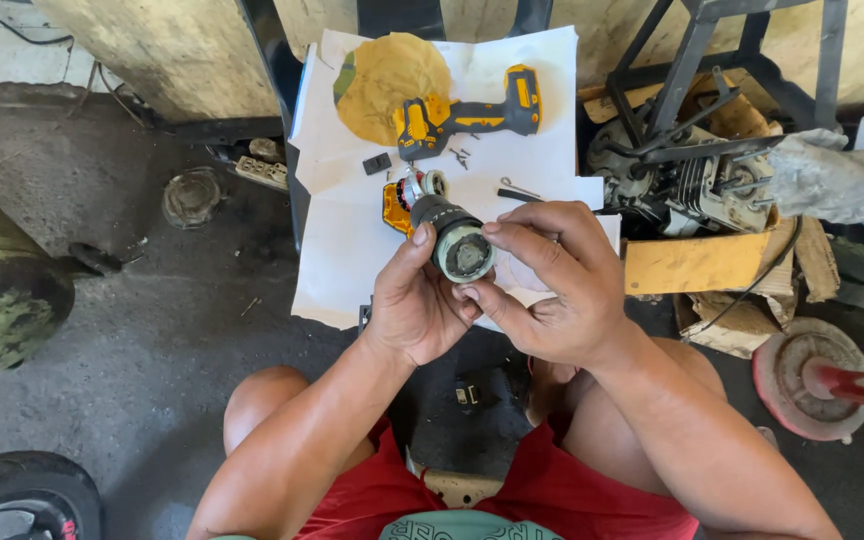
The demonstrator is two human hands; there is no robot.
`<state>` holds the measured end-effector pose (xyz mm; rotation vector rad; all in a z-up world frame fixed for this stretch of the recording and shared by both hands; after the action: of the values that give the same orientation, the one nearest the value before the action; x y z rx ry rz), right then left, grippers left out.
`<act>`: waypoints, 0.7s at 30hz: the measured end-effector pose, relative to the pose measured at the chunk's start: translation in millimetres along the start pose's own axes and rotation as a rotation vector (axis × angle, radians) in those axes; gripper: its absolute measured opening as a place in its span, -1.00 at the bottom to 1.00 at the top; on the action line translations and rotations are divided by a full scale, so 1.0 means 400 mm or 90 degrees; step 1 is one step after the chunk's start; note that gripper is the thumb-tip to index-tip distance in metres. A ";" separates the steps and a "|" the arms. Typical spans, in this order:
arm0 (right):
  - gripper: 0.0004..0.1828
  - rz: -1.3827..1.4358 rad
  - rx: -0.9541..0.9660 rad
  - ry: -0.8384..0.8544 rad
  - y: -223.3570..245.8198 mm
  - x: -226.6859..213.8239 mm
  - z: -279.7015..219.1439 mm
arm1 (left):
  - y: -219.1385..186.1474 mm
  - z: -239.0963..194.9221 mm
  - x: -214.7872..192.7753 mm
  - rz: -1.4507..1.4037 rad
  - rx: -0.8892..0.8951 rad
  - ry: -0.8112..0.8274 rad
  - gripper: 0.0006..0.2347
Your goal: The person sits on the floor and assembles a small electric motor by hand, fitting the stator into the housing and rotating the component to check alignment. A yellow cordless drill and other parts are visible on a white sheet nearby.
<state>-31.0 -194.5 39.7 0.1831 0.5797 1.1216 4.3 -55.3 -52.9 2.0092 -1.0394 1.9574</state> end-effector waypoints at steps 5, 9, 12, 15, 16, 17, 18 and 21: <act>-0.56 0.010 0.003 0.001 0.001 0.007 0.002 | 0.002 -0.014 0.029 -0.009 -0.002 0.003 -0.61; -0.48 0.032 0.028 0.042 -0.013 0.013 0.000 | 0.010 -0.014 0.033 -0.001 -0.014 0.012 -0.62; -0.45 0.053 0.041 0.055 -0.015 0.019 -0.001 | 0.017 0.002 -0.006 0.025 -0.022 0.031 -0.63; -0.46 0.093 0.039 0.055 -0.019 0.027 -0.008 | 0.004 0.021 0.003 0.069 -0.026 0.066 -0.64; -0.46 0.092 0.042 0.055 -0.016 0.023 -0.004 | 0.000 0.014 0.009 0.068 -0.028 0.065 -0.64; -0.44 0.113 0.040 0.056 -0.013 0.019 0.001 | -0.006 0.007 0.016 0.102 -0.029 0.075 -0.61; -0.42 0.134 0.038 0.057 -0.010 0.017 0.006 | -0.013 0.000 0.023 0.136 -0.031 0.084 -0.57; -0.45 0.152 0.025 0.010 -0.058 0.008 -0.014 | -0.066 0.005 0.003 0.430 -0.090 0.120 -0.12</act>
<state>-14.6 -202.6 24.2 0.2824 0.6057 1.3437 20.7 -37.3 -42.9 1.4701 -1.9183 2.2123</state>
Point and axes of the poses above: each hand's wrist, its own z-axis towards the middle knuckle, its own x-axis out of the palm, y = z × x, the point moved 2 cm from there along z, towards the middle knuckle, and after that the axes turned 6 degrees about z, right-handed, at the moved point
